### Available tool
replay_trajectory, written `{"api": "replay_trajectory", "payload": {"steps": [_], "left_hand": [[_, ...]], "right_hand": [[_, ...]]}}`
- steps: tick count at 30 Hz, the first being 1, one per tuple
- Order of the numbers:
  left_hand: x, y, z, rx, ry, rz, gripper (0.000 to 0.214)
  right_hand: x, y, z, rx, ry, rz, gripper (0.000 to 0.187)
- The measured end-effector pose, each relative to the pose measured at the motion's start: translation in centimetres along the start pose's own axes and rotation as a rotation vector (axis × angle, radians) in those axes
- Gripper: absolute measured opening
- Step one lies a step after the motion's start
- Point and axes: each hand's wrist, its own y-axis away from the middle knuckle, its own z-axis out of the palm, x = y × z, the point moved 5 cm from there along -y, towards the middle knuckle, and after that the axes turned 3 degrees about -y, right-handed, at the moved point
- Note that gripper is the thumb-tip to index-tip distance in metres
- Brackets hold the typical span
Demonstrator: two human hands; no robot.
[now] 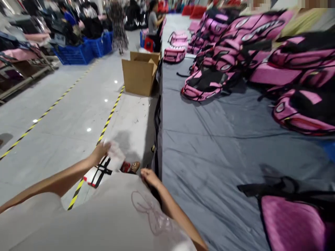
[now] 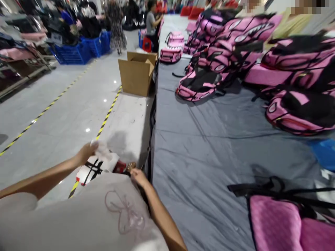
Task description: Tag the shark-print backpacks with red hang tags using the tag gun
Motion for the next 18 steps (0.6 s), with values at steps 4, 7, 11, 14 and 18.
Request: {"api": "replay_trajectory", "payload": {"steps": [4,7,11,14,18], "left_hand": [[1.5,-1.4,6.5,-0.18,0.123,-0.056,0.064],[1.8,-0.6,11.1,-0.275,0.125,-0.064,0.06],[0.5,0.7,14.0,-0.32,0.133,-0.096,0.052],[0.1,1.1,15.2,-0.364,0.181,-0.17,0.054],[0.9,1.5,16.7,-0.485,0.172,-0.179,0.061]], "right_hand": [[-6.6,1.1,-1.8,0.195,-0.167,-0.327,0.04],[-11.1,3.9,-1.4,0.287,-0.141,-0.591,0.05],[-13.2,7.8,-0.7,0.543,0.253,-0.718,0.051],[-14.2,10.1,-0.4,0.67,0.614,-0.859,0.039],[-14.7,10.9,-1.2,0.672,0.545,-0.846,0.016]]}}
